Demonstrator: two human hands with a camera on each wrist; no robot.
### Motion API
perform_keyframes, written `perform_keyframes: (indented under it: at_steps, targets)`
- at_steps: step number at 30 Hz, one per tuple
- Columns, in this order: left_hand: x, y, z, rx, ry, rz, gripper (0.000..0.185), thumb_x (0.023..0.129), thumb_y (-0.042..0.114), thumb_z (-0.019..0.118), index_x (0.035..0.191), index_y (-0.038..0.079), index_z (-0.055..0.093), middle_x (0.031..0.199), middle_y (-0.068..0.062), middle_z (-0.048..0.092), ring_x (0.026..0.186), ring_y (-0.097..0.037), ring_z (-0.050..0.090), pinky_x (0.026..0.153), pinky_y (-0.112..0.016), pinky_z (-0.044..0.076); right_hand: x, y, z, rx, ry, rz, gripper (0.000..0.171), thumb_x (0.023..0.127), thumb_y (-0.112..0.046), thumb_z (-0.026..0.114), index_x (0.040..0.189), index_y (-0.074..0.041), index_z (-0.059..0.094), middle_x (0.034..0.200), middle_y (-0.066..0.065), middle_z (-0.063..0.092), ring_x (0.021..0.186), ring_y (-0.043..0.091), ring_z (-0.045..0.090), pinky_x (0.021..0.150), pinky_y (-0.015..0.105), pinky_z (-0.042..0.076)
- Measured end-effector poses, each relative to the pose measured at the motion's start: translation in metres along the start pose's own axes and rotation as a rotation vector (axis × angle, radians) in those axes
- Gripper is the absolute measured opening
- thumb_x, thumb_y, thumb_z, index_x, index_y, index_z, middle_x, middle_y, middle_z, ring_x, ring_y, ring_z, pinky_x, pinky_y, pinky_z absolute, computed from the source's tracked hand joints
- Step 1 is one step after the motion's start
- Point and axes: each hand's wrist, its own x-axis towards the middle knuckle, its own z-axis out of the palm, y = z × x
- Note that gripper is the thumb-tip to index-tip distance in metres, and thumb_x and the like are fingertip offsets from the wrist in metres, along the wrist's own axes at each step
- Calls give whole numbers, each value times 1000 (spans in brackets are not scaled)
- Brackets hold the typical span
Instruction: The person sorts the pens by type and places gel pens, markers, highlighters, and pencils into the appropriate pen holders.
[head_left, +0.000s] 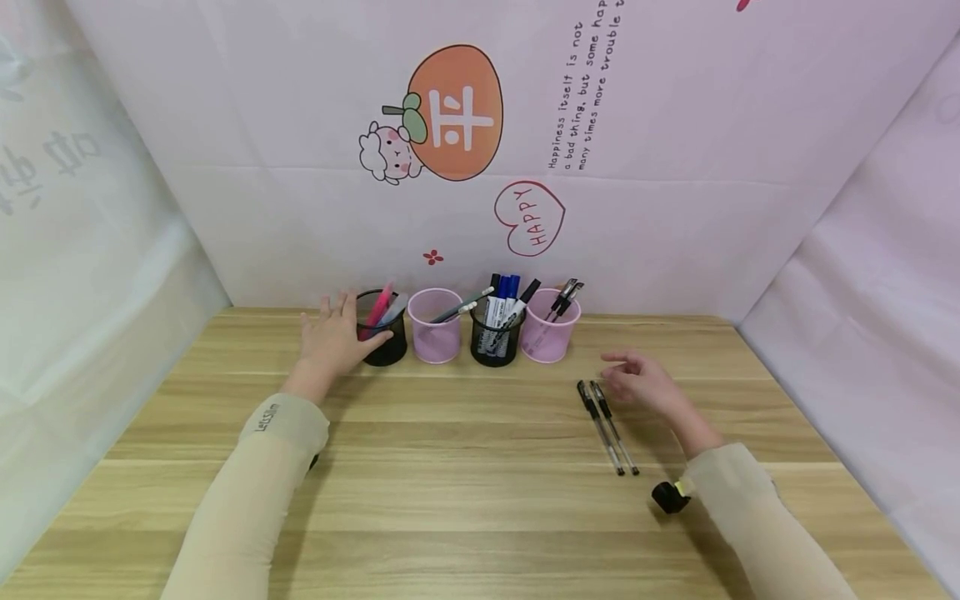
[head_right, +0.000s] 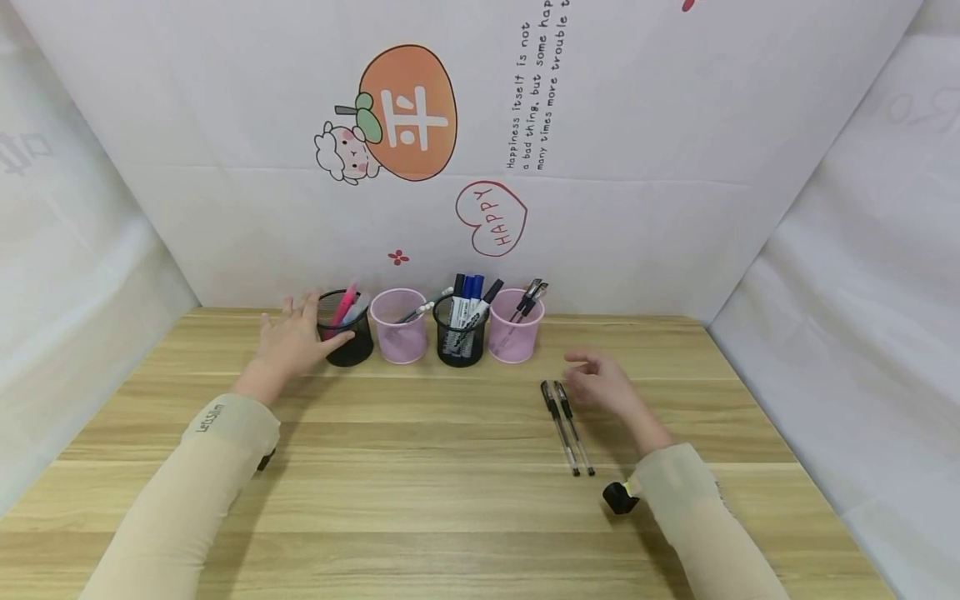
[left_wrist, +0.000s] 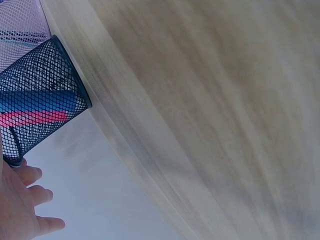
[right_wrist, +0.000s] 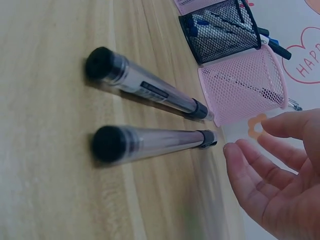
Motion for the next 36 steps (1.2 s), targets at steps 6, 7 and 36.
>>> perform_keyframes:
  at_steps: [6, 7, 36]
  targets:
    - [0, 1, -1, 3, 1, 4, 111, 94, 78, 45, 162, -4, 11, 166, -27, 16, 152, -50, 8, 113, -77, 5, -2, 1, -1, 1, -50, 37, 50, 105, -5, 51, 148, 16, 35, 122, 33, 58, 92, 22, 64, 82, 36, 61]
    - [-1, 1, -1, 2, 0, 3, 111, 94, 77, 45, 162, -4, 11, 166, -27, 16, 152, -50, 8, 113, -77, 5, -3, 2, -1, 5, -61, 41, 51, 105, -4, 51, 149, 16, 34, 121, 32, 58, 91, 22, 64, 81, 37, 61]
    - [-1, 0, 0, 0, 0, 5, 115, 92, 81, 44, 162, -4, 11, 166, -28, 17, 152, -50, 8, 110, -80, 8, -5, -4, 5, -148, -183, 141, 68, 88, 7, 69, 146, 20, 35, 103, 17, 58, 79, 17, 63, 71, 35, 62]
